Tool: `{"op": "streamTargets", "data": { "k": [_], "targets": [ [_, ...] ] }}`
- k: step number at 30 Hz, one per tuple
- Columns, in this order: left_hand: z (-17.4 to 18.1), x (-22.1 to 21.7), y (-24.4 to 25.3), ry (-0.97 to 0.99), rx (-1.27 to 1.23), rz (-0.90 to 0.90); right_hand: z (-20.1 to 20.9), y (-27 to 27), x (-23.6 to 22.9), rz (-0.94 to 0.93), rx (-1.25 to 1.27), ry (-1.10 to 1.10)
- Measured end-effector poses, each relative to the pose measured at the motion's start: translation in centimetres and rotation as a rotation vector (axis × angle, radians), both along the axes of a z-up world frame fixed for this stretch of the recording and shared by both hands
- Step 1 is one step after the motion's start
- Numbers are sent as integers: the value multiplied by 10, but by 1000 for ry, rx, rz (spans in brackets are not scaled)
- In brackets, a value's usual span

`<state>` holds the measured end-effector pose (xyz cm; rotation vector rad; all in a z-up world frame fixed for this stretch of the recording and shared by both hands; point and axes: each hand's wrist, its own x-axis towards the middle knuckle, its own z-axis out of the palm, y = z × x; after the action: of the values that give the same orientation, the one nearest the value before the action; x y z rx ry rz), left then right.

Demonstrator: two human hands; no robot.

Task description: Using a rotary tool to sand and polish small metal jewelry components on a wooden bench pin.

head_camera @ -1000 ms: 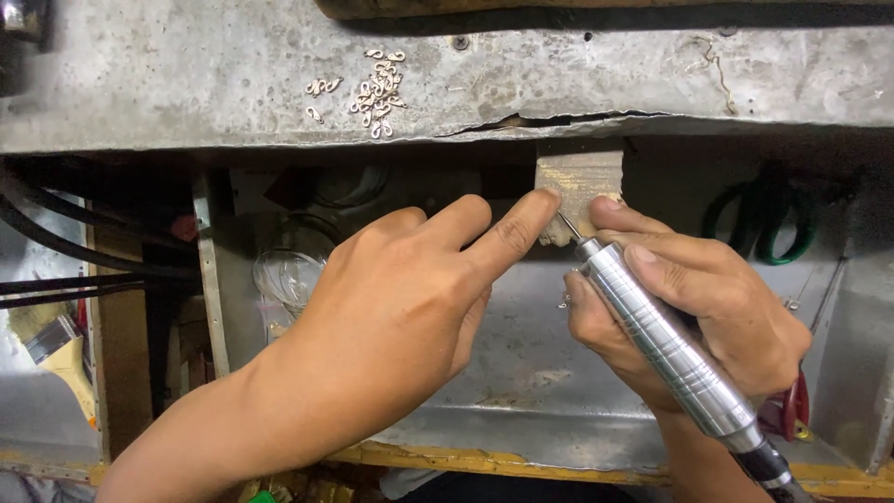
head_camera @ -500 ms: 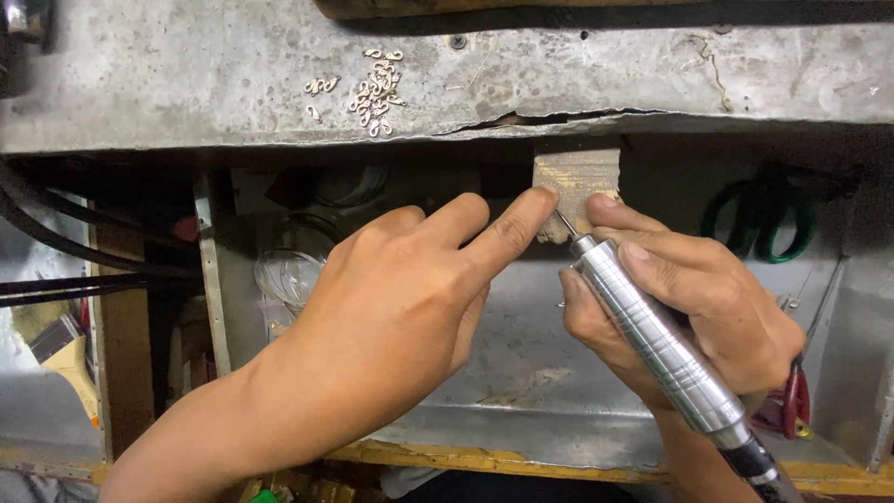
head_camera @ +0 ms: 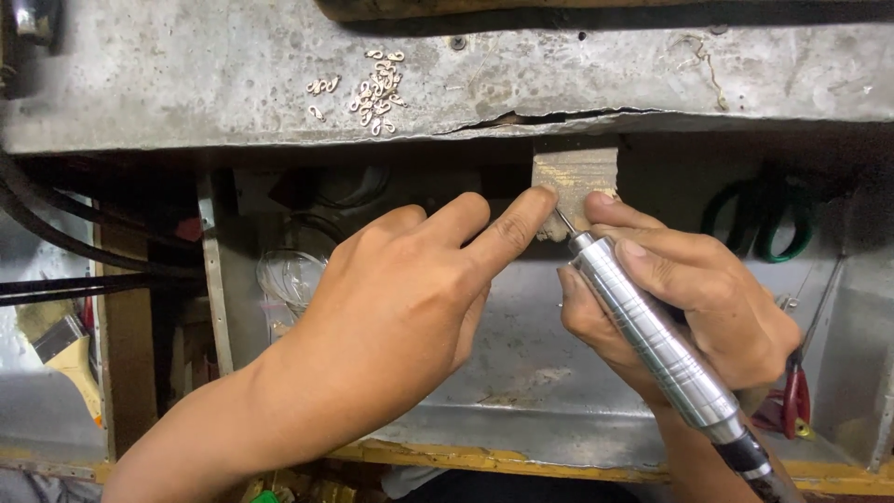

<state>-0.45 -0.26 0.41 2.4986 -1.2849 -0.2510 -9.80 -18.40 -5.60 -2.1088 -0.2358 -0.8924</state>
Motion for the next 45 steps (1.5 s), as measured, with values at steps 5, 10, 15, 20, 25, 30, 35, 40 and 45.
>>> {"op": "streamTargets", "data": {
  "k": [5,10,15,20,25,30,35,40,45],
  "targets": [
    [-1,0,0,-11,-6,-3,-5,-1,2,8,43,-14],
    [1,0,-1,-14,3,6,-6,-1,0,0,59,-14],
    [1,0,0,6,2,4,-14,-8,2,102,96,-19],
    [-2,1,1,-3,-2,-2,-16,-8,0,41,69,-15],
    [-3,-1,1,-2,18,4,-26,-38,2,426,-138,137],
    [-3,-4,1,-51,47,-6,-12,-13,4,112,-39,-43],
    [-3,-5,1,-83,45,0,0,-4,1,70,8,2],
    [-2,-7,0,-114,47,-1,-2,-2,0,18,28,-1],
    [-3,-8,0,-107,31,5,-4,-3,0,1,14,-28]
  ]
}}
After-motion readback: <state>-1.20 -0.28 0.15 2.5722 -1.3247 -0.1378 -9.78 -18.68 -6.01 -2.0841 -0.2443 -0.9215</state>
